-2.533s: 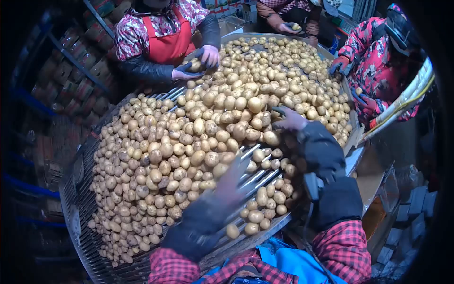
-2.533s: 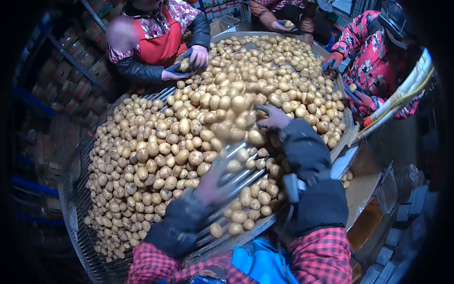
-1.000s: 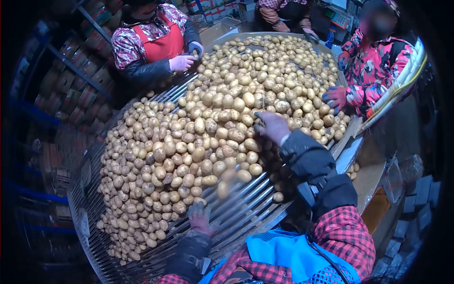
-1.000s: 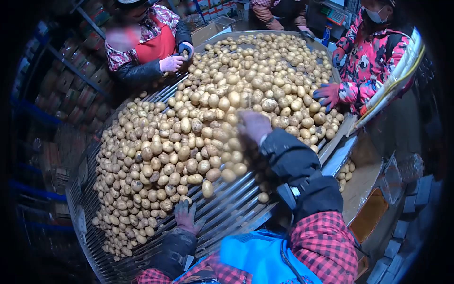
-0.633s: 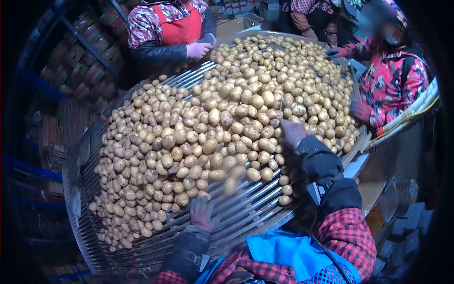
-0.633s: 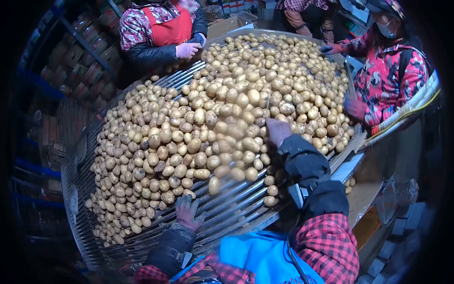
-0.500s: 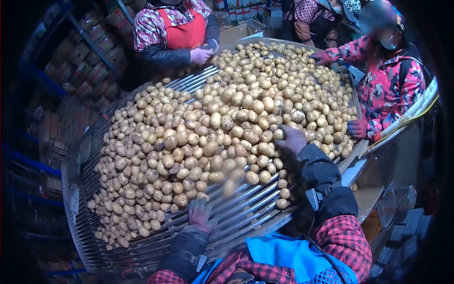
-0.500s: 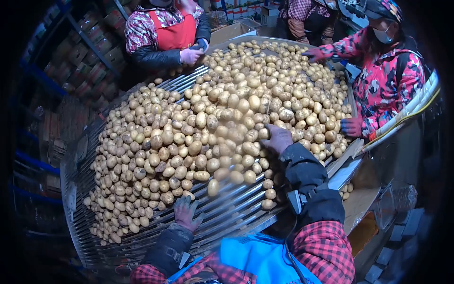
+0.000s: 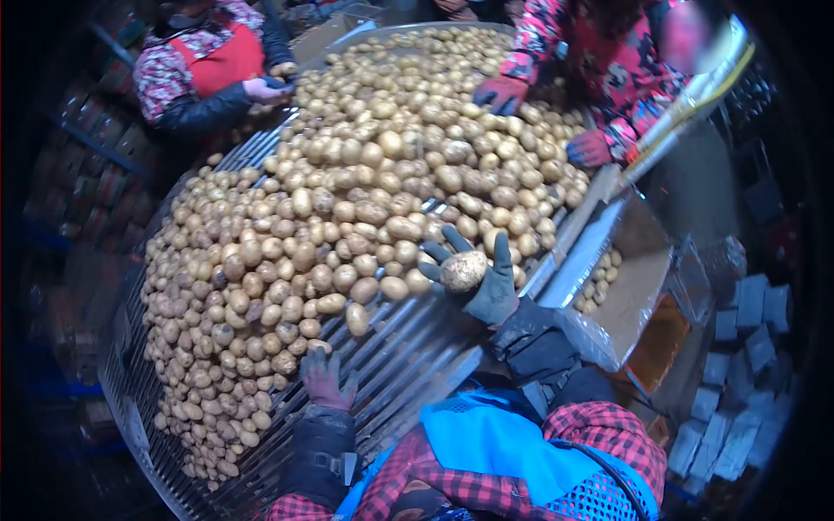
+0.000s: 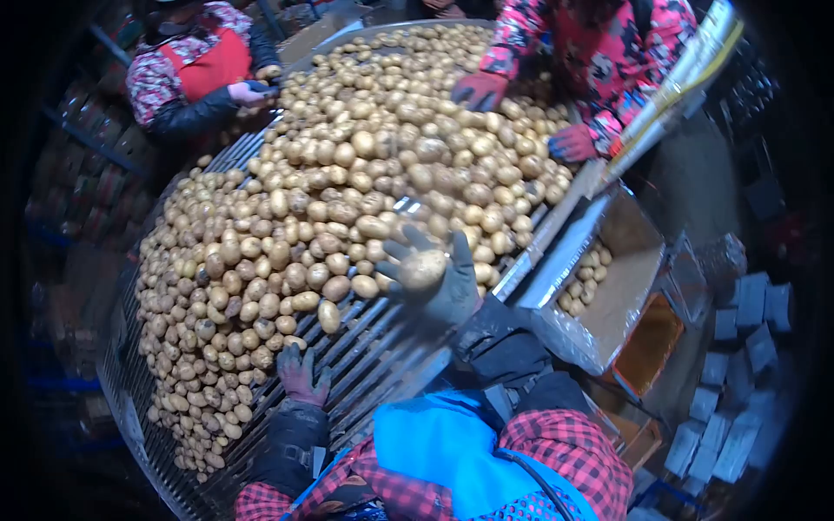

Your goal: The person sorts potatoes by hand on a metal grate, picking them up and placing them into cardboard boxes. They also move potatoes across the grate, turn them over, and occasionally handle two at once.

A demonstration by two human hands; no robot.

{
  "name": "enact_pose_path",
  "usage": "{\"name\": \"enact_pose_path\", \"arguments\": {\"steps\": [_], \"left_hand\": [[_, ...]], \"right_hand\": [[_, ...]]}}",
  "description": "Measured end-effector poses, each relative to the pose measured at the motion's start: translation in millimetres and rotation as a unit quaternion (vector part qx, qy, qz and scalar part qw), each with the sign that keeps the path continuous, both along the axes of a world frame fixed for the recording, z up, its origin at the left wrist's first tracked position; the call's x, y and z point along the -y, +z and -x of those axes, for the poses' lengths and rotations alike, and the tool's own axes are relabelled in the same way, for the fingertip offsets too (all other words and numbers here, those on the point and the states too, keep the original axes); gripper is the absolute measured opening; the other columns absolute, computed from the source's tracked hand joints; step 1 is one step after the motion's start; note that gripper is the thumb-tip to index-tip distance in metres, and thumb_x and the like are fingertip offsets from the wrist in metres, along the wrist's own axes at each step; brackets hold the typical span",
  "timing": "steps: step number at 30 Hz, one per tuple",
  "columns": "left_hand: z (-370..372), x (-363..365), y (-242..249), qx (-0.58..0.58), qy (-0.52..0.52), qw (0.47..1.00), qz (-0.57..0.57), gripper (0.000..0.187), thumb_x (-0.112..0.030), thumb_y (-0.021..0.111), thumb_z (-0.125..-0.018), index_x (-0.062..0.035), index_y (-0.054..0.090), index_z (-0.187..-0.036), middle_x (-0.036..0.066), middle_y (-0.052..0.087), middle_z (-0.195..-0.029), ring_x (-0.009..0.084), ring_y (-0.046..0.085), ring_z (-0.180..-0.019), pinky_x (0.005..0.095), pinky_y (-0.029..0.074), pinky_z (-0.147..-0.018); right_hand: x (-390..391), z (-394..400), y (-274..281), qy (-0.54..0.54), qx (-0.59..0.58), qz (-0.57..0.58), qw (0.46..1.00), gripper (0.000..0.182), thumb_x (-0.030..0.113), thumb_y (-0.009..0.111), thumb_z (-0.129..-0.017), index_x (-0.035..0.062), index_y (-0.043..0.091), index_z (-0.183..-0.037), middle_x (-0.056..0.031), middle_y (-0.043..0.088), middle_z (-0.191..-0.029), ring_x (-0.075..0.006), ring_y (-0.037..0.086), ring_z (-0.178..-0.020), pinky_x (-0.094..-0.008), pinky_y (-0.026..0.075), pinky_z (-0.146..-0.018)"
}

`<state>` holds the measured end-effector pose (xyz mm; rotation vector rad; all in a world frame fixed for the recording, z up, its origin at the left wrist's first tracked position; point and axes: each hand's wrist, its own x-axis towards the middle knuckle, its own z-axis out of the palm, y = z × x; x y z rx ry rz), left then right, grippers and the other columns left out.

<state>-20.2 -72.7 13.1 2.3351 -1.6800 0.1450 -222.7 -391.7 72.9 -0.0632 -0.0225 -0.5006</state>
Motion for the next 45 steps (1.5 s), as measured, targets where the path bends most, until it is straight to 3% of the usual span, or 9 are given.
{"name": "enact_pose_path", "arguments": {"steps": [9, 13, 31, 33, 36, 38, 43, 44, 45], "left_hand": [[-11.4, -4.2, -23.2, 0.067, -0.043, 0.996, 0.031, 0.056, -0.030, 0.068, -0.078, -0.0054, 0.055, -0.127, 0.026, 0.040, -0.142, 0.0463, 0.035, -0.133, 0.0606, 0.028, -0.108], [-8.7, -4.7, -20.3, 0.070, -0.019, 0.997, 0.002, 0.056, -0.031, 0.066, -0.082, -0.0068, 0.054, -0.130, 0.025, 0.039, -0.144, 0.0454, 0.033, -0.135, 0.0591, 0.026, -0.110], [-12.5, -5.2, -22.5, 0.087, -0.052, 0.994, 0.030, 0.052, -0.029, 0.064, -0.083, -0.0049, 0.054, -0.128, 0.027, 0.039, -0.144, 0.0465, 0.035, -0.133, 0.0592, 0.027, -0.109], [-11.9, -8.8, -30.9, 0.084, -0.031, 0.996, 0.031, 0.052, -0.031, 0.065, -0.082, -0.0061, 0.056, -0.126, 0.028, 0.040, -0.143, 0.0484, 0.035, -0.132, 0.0608, 0.026, -0.109], [-9.0, -5.0, -18.7, 0.036, -0.021, 0.999, 0.004, 0.054, -0.036, 0.068, -0.078, -0.0067, 0.059, -0.122, 0.028, 0.041, -0.142, 0.0470, 0.035, -0.133, 0.0606, 0.024, -0.110], [1.8, -0.2, -8.0, 0.028, 0.013, 0.999, -0.005, 0.054, -0.037, 0.069, -0.077, -0.0074, 0.059, -0.121, 0.026, 0.041, -0.141, 0.0448, 0.034, -0.133, 0.0591, 0.024, -0.110], [3.9, -0.3, -0.4, 0.016, 0.003, 1.000, -0.008, 0.054, -0.036, 0.071, -0.075, -0.0086, 0.058, -0.120, 0.022, 0.041, -0.140, 0.0418, 0.032, -0.134, 0.0578, 0.024, -0.110], [3.9, 1.2, 0.8, 0.011, 0.004, 1.000, -0.005, 0.054, -0.036, 0.072, -0.075, -0.0087, 0.058, -0.120, 0.022, 0.041, -0.140, 0.0418, 0.032, -0.134, 0.0578, 0.024, -0.110], [4.5, 1.5, 1.9, 0.005, 0.004, 1.000, -0.003, 0.055, -0.035, 0.072, -0.075, -0.0087, 0.058, -0.121, 0.022, 0.041, -0.140, 0.0418, 0.032, -0.134, 0.0578, 0.024, -0.110]], "right_hand": [[-6.7, 88.0, -24.5, -0.173, -0.041, -0.016, 0.984, 0.062, 0.047, 0.044, -0.099, 0.0048, 0.039, -0.143, -0.0179, 0.054, -0.130, -0.0331, 0.055, -0.116, -0.0496, 0.046, -0.100], [-34.0, 158.2, 2.4, -0.272, -0.387, 0.180, 0.863, 0.056, 0.034, 0.052, -0.097, -0.0018, 0.043, -0.139, -0.0135, 0.065, -0.106, -0.0277, 0.066, -0.094, -0.0428, 0.058, -0.082], [-39.7, 443.4, -58.5, -0.531, -0.296, -0.050, 0.792, 0.047, 0.048, 0.053, -0.094, 0.0049, 0.056, -0.112, -0.0129, 0.067, -0.087, -0.0303, 0.067, -0.077, -0.0435, 0.059, -0.069], [-34.5, 514.3, -120.2, -0.481, -0.724, 0.094, 0.484, 0.042, 0.034, 0.068, -0.086, 0.0061, 0.054, -0.114, -0.0101, 0.066, -0.098, -0.0235, 0.067, -0.087, -0.0407, 0.057, -0.080], [-23.8, 583.4, -180.9, -0.503, -0.421, 0.003, 0.755, 0.045, 0.019, 0.054, -0.095, 0.0017, 0.047, -0.136, -0.0135, 0.057, -0.127, -0.0233, 0.062, -0.107, -0.0360, 0.052, -0.089], [-8.8, 547.3, -209.6, -0.481, -0.802, 0.316, 0.160, 0.044, 0.025, 0.052, -0.097, 0.0016, 0.050, -0.134, -0.0134, 0.055, -0.131, -0.0242, 0.060, -0.109, -0.0351, 0.049, -0.093], [12.0, 228.7, -15.9, -0.347, -0.648, 0.472, 0.486, 0.039, 0.017, 0.060, -0.093, 0.0043, 0.055, -0.129, -0.0134, 0.057, -0.126, -0.0230, 0.056, -0.111, -0.0339, 0.046, -0.093], [13.5, 181.2, -5.1, -0.366, -0.575, 0.668, 0.298, 0.039, 0.010, 0.065, -0.088, 0.0037, 0.057, -0.125, -0.0144, 0.058, -0.123, -0.0224, 0.057, -0.108, -0.0334, 0.047, -0.090], [7.0, 136.2, 5.7, -0.307, -0.571, 0.529, 0.547, 0.039, 0.010, 0.067, -0.086, 0.0035, 0.059, -0.123, -0.0163, 0.058, -0.123, -0.0251, 0.059, -0.104, -0.0355, 0.050, -0.086]]}}
